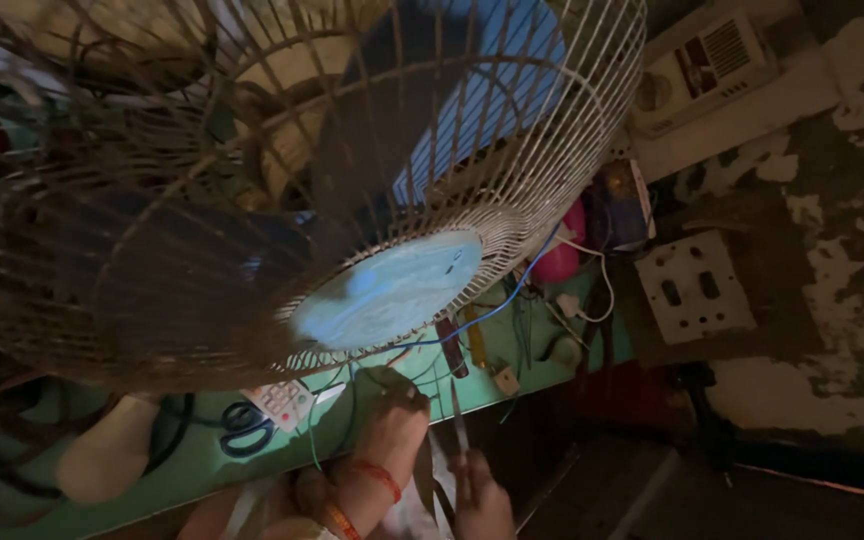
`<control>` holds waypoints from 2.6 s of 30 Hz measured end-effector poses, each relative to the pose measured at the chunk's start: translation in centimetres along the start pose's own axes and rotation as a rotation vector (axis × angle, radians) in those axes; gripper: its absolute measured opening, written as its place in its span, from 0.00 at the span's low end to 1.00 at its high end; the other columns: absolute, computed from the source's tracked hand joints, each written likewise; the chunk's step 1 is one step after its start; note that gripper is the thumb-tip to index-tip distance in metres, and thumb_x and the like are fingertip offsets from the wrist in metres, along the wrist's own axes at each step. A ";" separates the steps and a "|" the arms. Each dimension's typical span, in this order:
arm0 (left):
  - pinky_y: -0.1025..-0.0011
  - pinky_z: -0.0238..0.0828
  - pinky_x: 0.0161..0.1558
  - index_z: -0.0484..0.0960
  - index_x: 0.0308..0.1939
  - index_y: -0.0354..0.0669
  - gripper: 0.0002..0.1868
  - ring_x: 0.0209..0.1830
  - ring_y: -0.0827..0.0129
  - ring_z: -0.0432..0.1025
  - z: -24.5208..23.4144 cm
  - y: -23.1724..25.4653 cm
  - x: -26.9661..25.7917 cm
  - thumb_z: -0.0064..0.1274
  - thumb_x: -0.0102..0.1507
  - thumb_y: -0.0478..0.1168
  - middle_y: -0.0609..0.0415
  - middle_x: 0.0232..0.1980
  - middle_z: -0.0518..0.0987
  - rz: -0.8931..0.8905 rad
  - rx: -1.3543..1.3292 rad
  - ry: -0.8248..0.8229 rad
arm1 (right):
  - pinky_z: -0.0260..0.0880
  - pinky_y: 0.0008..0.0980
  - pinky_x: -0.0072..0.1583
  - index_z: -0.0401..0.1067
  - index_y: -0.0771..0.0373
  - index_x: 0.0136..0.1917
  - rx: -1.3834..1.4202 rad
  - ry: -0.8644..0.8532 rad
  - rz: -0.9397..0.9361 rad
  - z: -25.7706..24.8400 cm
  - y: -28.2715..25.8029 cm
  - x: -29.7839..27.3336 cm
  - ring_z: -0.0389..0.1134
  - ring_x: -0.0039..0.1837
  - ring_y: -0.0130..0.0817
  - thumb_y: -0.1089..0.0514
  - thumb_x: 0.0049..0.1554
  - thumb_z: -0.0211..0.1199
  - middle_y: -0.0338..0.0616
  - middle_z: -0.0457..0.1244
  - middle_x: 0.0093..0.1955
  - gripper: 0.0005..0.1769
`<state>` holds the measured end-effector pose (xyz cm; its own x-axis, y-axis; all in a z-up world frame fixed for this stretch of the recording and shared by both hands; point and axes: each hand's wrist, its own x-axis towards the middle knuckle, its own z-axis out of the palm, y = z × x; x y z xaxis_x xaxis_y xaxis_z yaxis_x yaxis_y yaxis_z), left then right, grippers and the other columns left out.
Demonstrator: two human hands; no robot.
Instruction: The person works at a cluttered workbench repairing an electric table fan, handling its power wire and using a knife to cut and strip the wire insulation while manipulating small components near the fan base. At the end they gather and coil the loose wire in their hands.
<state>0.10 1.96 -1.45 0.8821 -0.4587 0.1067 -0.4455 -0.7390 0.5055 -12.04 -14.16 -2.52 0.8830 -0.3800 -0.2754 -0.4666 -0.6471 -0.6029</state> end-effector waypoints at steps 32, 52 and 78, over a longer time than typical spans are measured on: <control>0.56 0.69 0.56 0.85 0.43 0.37 0.15 0.53 0.46 0.71 -4.5 2.7 0.2 0.55 0.51 0.31 0.42 0.53 0.76 -0.077 -0.259 -0.058 | 0.75 0.46 0.42 0.74 0.51 0.53 -0.049 0.107 0.152 -0.1 -5.1 -3.0 0.78 0.43 0.50 0.46 0.63 0.50 0.53 0.73 0.38 0.15; 0.53 0.71 0.47 0.80 0.45 0.44 0.09 0.46 0.45 0.74 -5.9 3.1 0.2 0.53 0.61 0.33 0.47 0.48 0.78 -0.154 -0.549 0.018 | 0.75 0.27 0.51 0.71 0.71 0.58 0.788 0.392 0.075 -2.5 -8.8 -0.6 0.74 0.50 0.28 0.67 0.54 0.66 0.41 0.71 0.48 0.18; 0.58 0.68 0.44 0.79 0.56 0.29 0.23 0.42 0.50 0.71 -6.0 2.8 -0.4 0.49 0.57 0.31 0.44 0.51 0.74 0.273 -0.361 0.072 | 0.69 0.27 0.42 0.75 0.64 0.47 0.472 0.407 -0.118 -3.7 -11.2 1.6 0.65 0.39 0.25 0.56 0.55 0.70 0.41 0.68 0.39 0.11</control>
<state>-0.55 3.02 5.06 0.7536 -0.5681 0.3306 -0.5929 -0.3703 0.7151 -5.55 -9.97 6.59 0.7939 -0.6047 0.0641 -0.2120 -0.3741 -0.9028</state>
